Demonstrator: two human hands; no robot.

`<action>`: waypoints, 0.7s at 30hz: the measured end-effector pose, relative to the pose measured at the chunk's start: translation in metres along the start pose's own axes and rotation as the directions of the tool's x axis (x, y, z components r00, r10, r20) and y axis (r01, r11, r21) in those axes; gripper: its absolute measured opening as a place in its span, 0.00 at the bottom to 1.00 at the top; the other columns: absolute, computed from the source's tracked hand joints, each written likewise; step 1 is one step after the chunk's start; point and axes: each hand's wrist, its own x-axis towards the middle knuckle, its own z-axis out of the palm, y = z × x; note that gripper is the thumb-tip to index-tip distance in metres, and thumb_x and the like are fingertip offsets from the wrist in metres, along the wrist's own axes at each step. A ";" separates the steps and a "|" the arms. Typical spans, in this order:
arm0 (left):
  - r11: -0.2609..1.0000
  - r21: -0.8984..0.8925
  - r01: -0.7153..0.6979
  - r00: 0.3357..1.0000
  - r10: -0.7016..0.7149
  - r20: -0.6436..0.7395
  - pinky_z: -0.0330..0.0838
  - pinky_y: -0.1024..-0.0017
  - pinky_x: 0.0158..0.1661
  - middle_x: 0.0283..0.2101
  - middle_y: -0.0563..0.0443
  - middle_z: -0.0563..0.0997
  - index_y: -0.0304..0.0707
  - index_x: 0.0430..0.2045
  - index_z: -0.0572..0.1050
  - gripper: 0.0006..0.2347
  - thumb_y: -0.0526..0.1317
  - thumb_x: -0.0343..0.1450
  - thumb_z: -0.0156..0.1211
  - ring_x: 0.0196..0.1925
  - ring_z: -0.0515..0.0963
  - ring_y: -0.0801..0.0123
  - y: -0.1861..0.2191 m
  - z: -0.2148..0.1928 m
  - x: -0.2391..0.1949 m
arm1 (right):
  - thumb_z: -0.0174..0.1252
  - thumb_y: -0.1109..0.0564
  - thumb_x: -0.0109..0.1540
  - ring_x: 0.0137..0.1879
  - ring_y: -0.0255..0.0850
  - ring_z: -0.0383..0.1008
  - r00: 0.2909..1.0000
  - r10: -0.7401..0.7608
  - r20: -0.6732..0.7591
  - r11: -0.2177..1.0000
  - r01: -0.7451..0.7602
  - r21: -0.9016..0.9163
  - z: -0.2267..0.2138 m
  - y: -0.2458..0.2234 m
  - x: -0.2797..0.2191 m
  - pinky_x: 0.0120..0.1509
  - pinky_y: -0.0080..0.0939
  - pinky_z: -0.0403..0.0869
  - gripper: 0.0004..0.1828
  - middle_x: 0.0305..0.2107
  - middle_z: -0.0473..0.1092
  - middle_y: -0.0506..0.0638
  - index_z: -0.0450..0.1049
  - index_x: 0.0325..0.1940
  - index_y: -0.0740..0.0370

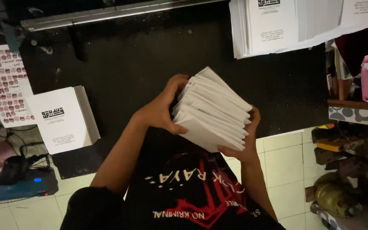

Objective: The person sorts through a stack of printed papers on a black table, folding each sheet in half and placing it into a separate pile. They repeatedly pick up sheets, fold them, and stack them neatly while occasionally adjusting the pile's alignment.

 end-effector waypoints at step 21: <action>0.996 0.066 0.059 0.998 -0.057 -0.030 0.61 0.57 0.60 0.58 0.42 0.72 0.35 0.62 0.60 0.59 0.64 0.36 0.80 0.61 0.71 0.56 -0.009 -0.013 -0.015 | 0.75 0.49 0.42 0.59 0.54 0.68 0.975 -0.156 0.158 0.974 0.178 -0.139 0.002 -0.022 0.020 0.66 0.59 0.65 0.53 0.52 0.67 0.64 0.58 0.64 0.68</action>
